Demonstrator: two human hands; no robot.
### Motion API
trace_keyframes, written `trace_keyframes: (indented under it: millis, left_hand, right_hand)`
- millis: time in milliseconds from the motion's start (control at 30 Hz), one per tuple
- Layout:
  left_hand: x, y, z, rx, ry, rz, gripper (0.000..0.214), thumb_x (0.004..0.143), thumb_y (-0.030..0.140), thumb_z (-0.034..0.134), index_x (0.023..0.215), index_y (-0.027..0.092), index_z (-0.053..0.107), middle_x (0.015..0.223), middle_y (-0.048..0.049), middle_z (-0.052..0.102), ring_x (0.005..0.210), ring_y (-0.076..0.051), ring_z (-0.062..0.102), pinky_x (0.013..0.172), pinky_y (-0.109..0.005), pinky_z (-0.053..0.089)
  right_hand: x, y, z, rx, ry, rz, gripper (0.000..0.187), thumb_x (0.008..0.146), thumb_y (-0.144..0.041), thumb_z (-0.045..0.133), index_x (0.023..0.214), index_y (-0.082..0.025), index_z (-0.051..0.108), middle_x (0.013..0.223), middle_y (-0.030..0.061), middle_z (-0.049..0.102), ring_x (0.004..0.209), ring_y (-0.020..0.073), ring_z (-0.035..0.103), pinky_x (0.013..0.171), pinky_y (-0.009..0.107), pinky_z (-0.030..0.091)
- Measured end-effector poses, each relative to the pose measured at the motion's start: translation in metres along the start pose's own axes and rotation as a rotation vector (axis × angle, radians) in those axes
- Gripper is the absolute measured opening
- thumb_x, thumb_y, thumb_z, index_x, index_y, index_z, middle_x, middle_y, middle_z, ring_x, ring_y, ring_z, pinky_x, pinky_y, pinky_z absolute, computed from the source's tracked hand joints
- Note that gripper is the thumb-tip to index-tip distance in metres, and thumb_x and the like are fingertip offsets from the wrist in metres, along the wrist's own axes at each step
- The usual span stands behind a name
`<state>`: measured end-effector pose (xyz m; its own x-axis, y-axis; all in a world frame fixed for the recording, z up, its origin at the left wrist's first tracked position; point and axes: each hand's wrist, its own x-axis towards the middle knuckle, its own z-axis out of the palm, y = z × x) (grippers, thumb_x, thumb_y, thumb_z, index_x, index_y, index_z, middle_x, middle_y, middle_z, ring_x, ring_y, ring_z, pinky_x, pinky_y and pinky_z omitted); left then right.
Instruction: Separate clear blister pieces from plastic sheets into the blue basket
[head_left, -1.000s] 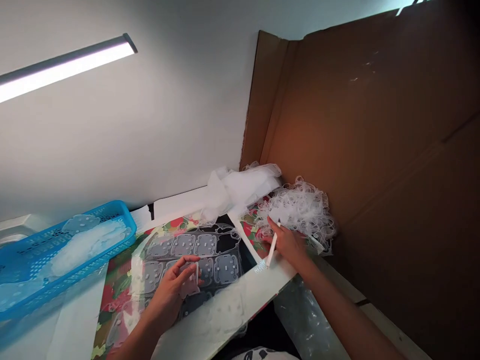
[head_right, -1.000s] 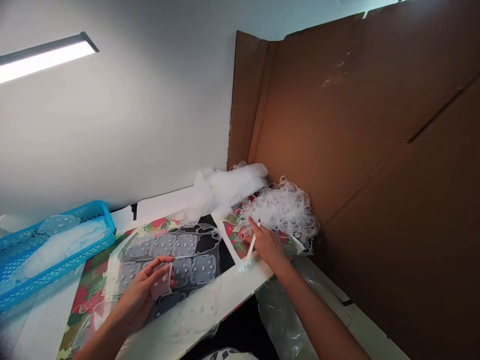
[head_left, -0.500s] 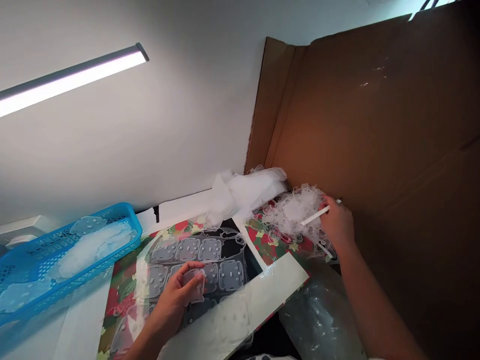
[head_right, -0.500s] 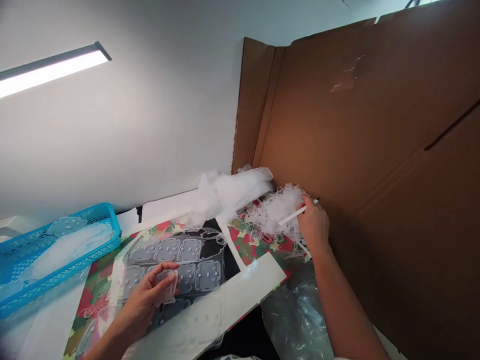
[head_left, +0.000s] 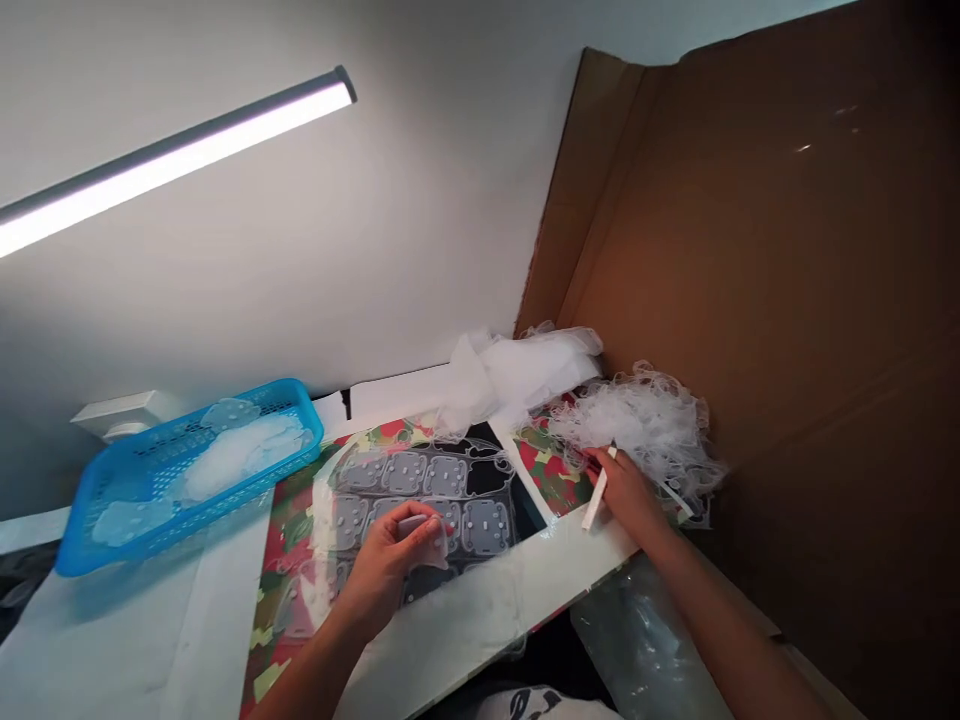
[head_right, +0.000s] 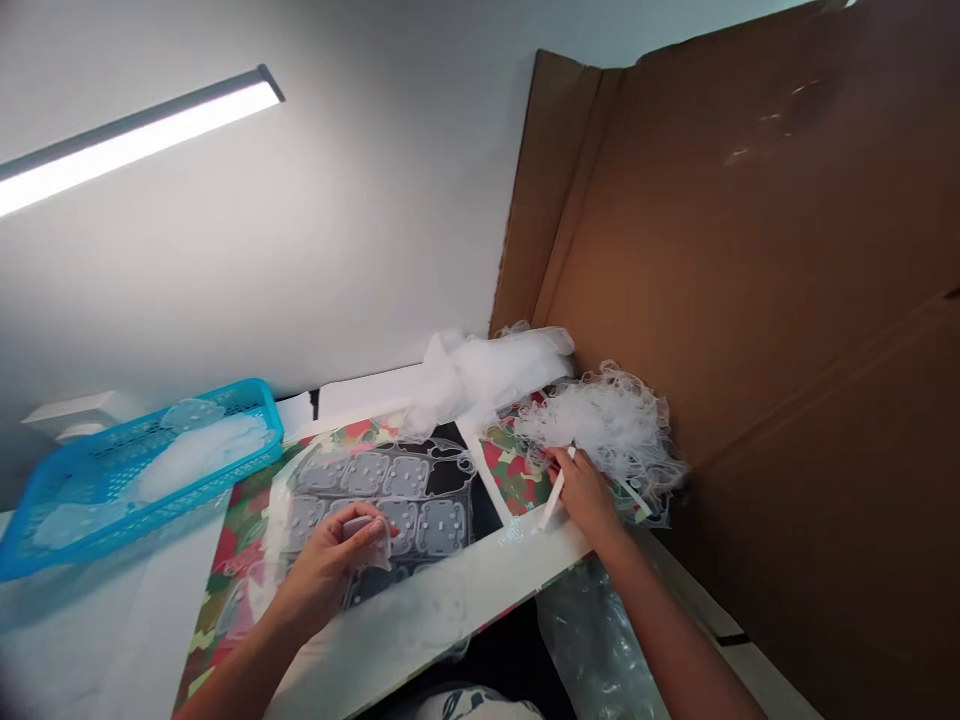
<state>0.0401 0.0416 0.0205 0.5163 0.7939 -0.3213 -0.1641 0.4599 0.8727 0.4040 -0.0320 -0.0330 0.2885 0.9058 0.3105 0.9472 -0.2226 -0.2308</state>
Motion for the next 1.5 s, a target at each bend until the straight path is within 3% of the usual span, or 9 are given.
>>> trace_keyframes:
  millis: [267,533,733,833,933,1000,1167,1300,1500]
  left_hand:
    - [-0.005,0.004,0.01,-0.059,0.005,0.094,0.036,0.067,0.037,0.084,0.079,0.016,0.057,0.073,-0.0041,0.071,0.067,-0.013,0.065,0.057,-0.02,0.047]
    - [-0.011,0.019,0.021,0.049,-0.018,0.142,0.031,0.073,0.037,0.08,0.078,0.014,0.059,0.075,-0.0062,0.073,0.069,-0.015,0.066,0.061,-0.022,0.047]
    - [-0.012,0.023,0.04,0.099,-0.056,0.156,0.028,0.072,0.036,0.08,0.077,0.014,0.063,0.071,-0.0057,0.073,0.069,-0.018,0.068,0.06,-0.023,0.048]
    - [-0.016,0.023,0.045,0.083,-0.044,0.141,0.029,0.07,0.037,0.081,0.078,0.013,0.067,0.074,-0.0074,0.074,0.068,-0.018,0.068,0.062,-0.025,0.05]
    - [-0.019,0.023,0.049,0.083,-0.05,0.135,0.028,0.071,0.038,0.08,0.079,0.013,0.069,0.074,-0.0079,0.074,0.07,-0.02,0.069,0.062,-0.026,0.051]
    - [-0.019,0.023,0.053,0.086,-0.059,0.134,0.027,0.071,0.038,0.08,0.077,0.013,0.069,0.073,-0.0075,0.074,0.071,-0.02,0.069,0.063,-0.026,0.051]
    - [-0.018,0.025,0.066,0.124,-0.088,0.159,0.028,0.071,0.038,0.08,0.073,0.013,0.069,0.072,-0.0076,0.073,0.067,-0.018,0.067,0.064,-0.026,0.051]
    - [-0.024,0.03,0.07,0.186,-0.056,0.223,0.025,0.073,0.037,0.079,0.073,0.013,0.07,0.075,-0.008,0.073,0.067,-0.018,0.066,0.065,-0.028,0.052]
    - [-0.041,0.035,0.066,0.26,0.025,0.33,0.023,0.073,0.038,0.078,0.073,0.015,0.072,0.074,-0.0057,0.071,0.068,-0.018,0.065,0.066,-0.028,0.054]
  right_hand:
    - [0.007,0.011,-0.018,0.042,-0.061,0.002,0.055,0.079,-0.011,0.044,0.131,-0.019,0.059,0.115,0.012,0.068,0.098,0.0261,0.066,0.079,0.033,0.053]
    - [-0.036,0.004,-0.021,0.727,-0.274,0.385,0.043,0.078,-0.038,0.057,0.114,-0.016,0.067,0.089,0.01,0.075,0.067,0.0231,0.069,0.055,0.031,0.055]
    - [-0.022,-0.017,-0.002,0.466,-0.15,0.236,0.039,0.074,-0.026,0.059,0.109,-0.015,0.071,0.096,0.0149,0.074,0.091,0.0292,0.068,0.083,0.041,0.053]
    - [-0.033,-0.01,-0.012,0.401,-0.208,0.274,0.037,0.076,-0.021,0.052,0.105,-0.016,0.074,0.093,0.0163,0.073,0.091,0.0312,0.067,0.08,0.041,0.052]
    - [-0.055,-0.013,-0.037,0.649,-0.337,0.312,0.038,0.082,-0.032,0.056,0.114,-0.019,0.071,0.087,0.0109,0.071,0.079,0.0264,0.066,0.069,0.035,0.052]
    - [-0.067,-0.029,-0.055,0.928,-0.423,0.314,0.042,0.086,-0.041,0.057,0.122,-0.021,0.066,0.082,0.0067,0.068,0.063,0.0189,0.059,0.06,0.03,0.049]
    - [-0.062,-0.1,-0.07,1.41,-0.323,0.292,0.047,0.086,-0.05,0.061,0.123,-0.021,0.064,0.083,0.0042,0.061,0.047,0.0066,0.034,0.044,0.022,0.032]
    - [-0.048,-0.141,-0.071,1.386,-0.305,0.076,0.057,0.088,-0.062,0.051,0.123,-0.021,0.067,0.071,0.0032,0.058,0.052,0.0102,0.04,0.046,0.022,0.034]
    - [-0.047,-0.161,-0.077,1.159,-0.172,-0.163,0.036,0.089,-0.049,0.06,0.118,-0.03,0.07,0.071,0.003,0.061,0.067,0.0171,0.054,0.061,0.028,0.046]
